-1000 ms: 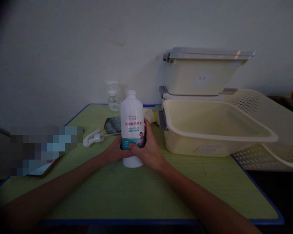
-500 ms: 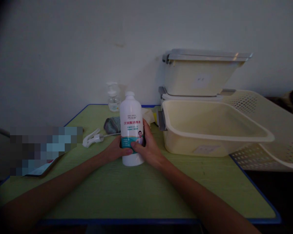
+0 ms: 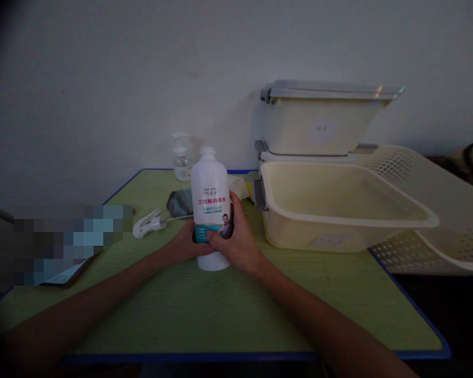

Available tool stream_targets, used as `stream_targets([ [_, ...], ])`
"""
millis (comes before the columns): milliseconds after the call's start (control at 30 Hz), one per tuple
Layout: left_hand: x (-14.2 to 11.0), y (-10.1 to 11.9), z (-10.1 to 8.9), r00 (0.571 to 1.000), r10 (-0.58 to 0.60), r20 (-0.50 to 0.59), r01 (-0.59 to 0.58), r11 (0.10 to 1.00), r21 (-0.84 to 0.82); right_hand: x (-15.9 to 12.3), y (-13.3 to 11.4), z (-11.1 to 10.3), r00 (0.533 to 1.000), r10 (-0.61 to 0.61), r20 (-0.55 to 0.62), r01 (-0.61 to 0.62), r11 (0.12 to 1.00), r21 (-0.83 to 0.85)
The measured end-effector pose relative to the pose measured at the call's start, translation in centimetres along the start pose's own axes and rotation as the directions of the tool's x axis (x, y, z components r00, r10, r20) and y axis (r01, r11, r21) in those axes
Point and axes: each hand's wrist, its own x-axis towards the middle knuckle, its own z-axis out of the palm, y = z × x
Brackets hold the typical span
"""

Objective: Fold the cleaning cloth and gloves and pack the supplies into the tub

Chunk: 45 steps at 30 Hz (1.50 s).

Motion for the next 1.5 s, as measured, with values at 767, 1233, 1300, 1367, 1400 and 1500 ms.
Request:
stream_targets([
  [767, 0.1, 0.2, -0.2, 0.998, -0.056, 0.002, 0.056, 0.998, -0.032, 0.2, 0.2, -0.8, 0.996, -0.015, 0.09, 0.014, 1.0, 0.015],
  [1233, 0.2, 0.0, -0.1, 0.998, -0.057, -0.026, 0.056, 0.998, -0.034, 0.4, 0.1, -0.6, 0.997, 0.002, 0.075, -0.004, 1.0, 0.028],
  [1300, 0.3, -0.1, -0.2, 0.998, -0.06, -0.035, 0.058, 0.997, -0.045, 0.4, 0.2, -0.9, 0.994, -0.002, 0.113, -0.001, 0.999, 0.032],
  [1367, 0.3, -0.1, -0.2, 0.997, -0.065, -0.039, 0.063, 0.997, -0.052, 0.4, 0.4, -1.2, 0.989, -0.003, 0.145, -0.001, 1.0, 0.031],
  [1400, 0.3, -0.1, -0.2, 0.997, -0.066, -0.04, 0.064, 0.997, -0.054, 0.4, 0.5, -1.3, 0.988, -0.004, 0.153, -0.001, 0.999, 0.035],
  [1500, 0.3, 0.0, -0.1, 0.997, -0.067, -0.034, 0.065, 0.996, -0.053, 0.3, 0.7, -1.5, 0.988, -0.017, 0.151, 0.01, 0.999, 0.051],
])
